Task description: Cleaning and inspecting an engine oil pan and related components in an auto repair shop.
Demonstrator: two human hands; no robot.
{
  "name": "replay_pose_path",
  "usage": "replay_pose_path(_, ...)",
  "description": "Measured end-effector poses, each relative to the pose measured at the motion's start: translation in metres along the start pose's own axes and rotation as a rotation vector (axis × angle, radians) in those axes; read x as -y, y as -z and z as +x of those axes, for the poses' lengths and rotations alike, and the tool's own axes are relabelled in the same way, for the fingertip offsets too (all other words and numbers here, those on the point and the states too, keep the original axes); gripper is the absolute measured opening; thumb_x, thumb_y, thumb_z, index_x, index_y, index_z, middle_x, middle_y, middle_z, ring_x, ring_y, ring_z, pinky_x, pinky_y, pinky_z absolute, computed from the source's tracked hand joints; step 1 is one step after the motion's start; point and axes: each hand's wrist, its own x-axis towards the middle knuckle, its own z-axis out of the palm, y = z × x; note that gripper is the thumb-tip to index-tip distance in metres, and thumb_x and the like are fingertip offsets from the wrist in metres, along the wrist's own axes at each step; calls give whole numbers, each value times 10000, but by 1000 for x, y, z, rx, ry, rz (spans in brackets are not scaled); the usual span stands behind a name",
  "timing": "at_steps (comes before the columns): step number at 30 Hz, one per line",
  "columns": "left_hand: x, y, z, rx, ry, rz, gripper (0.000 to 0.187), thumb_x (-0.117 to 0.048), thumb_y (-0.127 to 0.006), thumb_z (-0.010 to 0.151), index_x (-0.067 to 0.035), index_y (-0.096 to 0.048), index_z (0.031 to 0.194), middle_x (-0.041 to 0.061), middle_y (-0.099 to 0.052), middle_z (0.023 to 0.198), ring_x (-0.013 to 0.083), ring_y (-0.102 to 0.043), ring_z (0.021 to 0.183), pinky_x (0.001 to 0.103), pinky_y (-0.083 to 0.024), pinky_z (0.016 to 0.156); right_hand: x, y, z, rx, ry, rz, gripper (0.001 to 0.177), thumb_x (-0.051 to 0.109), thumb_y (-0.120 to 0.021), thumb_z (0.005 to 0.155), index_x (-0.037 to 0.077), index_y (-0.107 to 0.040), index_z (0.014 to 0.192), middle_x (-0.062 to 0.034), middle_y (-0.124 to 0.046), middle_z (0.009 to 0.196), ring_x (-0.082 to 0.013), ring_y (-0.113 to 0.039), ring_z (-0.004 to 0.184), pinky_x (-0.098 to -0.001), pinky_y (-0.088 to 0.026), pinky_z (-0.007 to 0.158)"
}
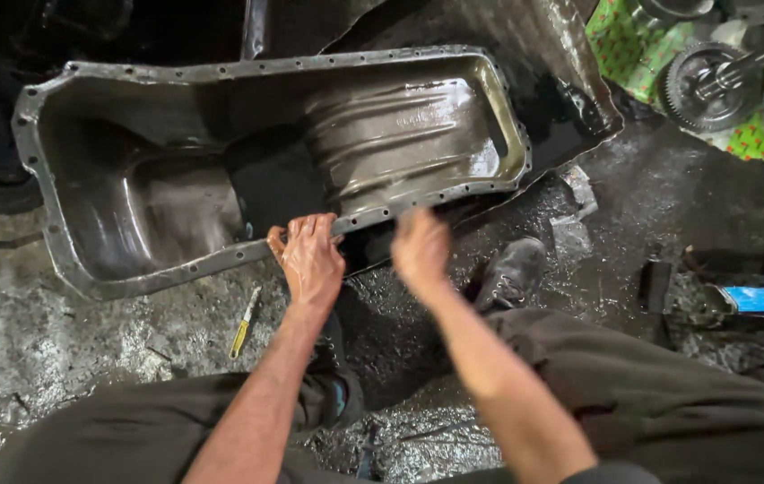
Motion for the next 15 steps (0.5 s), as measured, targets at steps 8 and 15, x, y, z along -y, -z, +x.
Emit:
replay_pose_path(8,4,0,-1,-37,-43,-44,374,-48,-679,781,-93,-706,1151,73,-716,1151,265,-603,1172,531,-310,1066,-13,-1,5,-94,-91,139,233,217,-581,985,6,-674,1016,-227,-722,817,-404,-723,710,-506,-549,647)
replay_pose_path(15,13,-16,-3,-71,-55,-27,364,-45,-677,809,-110,-698,1166,56,-713,1153,254,-607,1181,542,-307,1087,9,-8,-9,-71,-94,151,268,221,-607,985,-37,-680,991,-278,-687,786,-453,-686,713,-530,-506,636)
